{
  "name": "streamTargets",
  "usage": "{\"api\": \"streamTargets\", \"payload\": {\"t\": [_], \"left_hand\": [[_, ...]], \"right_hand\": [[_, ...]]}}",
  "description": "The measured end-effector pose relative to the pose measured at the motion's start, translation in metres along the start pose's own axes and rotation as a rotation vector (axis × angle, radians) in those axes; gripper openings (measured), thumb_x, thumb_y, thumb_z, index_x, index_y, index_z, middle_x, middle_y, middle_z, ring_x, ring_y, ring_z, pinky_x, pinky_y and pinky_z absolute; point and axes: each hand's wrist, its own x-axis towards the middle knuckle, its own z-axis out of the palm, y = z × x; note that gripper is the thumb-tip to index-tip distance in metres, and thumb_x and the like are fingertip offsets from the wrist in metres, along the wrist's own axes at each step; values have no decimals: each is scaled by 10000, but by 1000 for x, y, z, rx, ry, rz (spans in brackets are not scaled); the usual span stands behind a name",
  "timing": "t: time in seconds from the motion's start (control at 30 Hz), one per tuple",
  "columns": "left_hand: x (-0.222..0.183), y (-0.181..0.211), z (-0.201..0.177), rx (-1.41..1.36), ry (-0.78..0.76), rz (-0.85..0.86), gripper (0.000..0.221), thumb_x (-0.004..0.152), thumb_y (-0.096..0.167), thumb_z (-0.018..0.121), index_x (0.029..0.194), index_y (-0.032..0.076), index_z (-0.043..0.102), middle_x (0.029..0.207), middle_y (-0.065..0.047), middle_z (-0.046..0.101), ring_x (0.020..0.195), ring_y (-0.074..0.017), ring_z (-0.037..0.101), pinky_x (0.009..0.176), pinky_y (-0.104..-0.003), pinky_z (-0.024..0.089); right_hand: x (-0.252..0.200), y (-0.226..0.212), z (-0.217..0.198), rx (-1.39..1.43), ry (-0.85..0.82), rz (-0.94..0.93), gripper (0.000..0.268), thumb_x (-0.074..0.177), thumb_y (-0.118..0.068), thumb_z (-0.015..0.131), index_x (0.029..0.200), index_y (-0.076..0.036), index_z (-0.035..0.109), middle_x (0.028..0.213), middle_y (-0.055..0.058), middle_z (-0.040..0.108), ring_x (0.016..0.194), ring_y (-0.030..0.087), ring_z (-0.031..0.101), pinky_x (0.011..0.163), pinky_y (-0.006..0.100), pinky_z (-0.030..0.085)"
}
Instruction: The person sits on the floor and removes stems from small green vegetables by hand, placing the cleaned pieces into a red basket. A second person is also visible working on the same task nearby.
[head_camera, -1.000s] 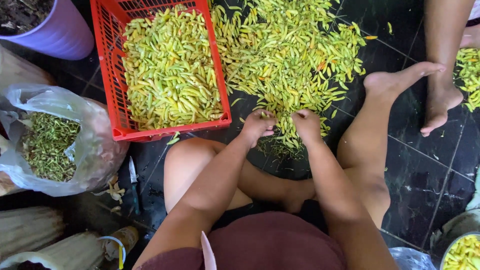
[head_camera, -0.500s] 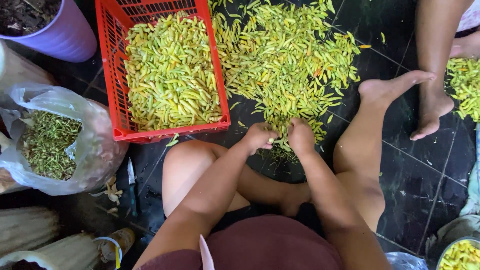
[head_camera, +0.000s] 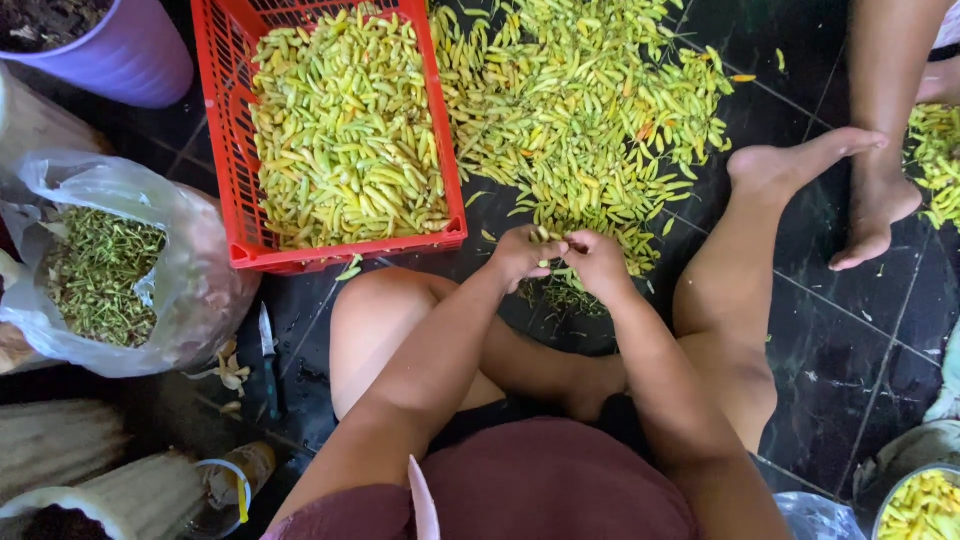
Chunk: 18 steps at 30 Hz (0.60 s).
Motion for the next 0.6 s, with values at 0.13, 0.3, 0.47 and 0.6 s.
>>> {"api": "streamTargets", "payload": {"t": [0.13,0.3,0.47,0.6], "left_hand": [[8,-4,-5,1,42,14,693,880,227,859,1393,-96,522,1162,-241,618,1002,-278,691,880,-476,642],[-3,8,-2,-134,18,-30,499,908,269,813,1250,-32,610,966,-130,649,902,-193,674,866,-405,651],[6,18,-7,-241,50,-48,358,918,226,755,1177,9,635,912,-102,652,839,-181,672,812,-405,670],[-4,30,-7,-205,105,-9,335,884,151,739,1167,-6,652,914,-113,672,806,-193,702,802,-422,662]], "right_hand": [[-7,-10,-6,128,-6,-75,207,904,-155,757,1079,-47,773,880,142,753,791,214,664,717,402,529],[-10,-12,-13,292,-32,-208,68,942,-62,694,958,-66,759,690,69,669,661,141,548,635,287,463],[-1,-1,-16,374,-78,-161,96,1003,-102,635,1034,-82,724,772,71,654,764,143,563,728,281,466],[4,9,-6,-261,25,-47,268,987,-213,670,1162,-27,752,992,202,736,938,388,722,765,462,583]]}}
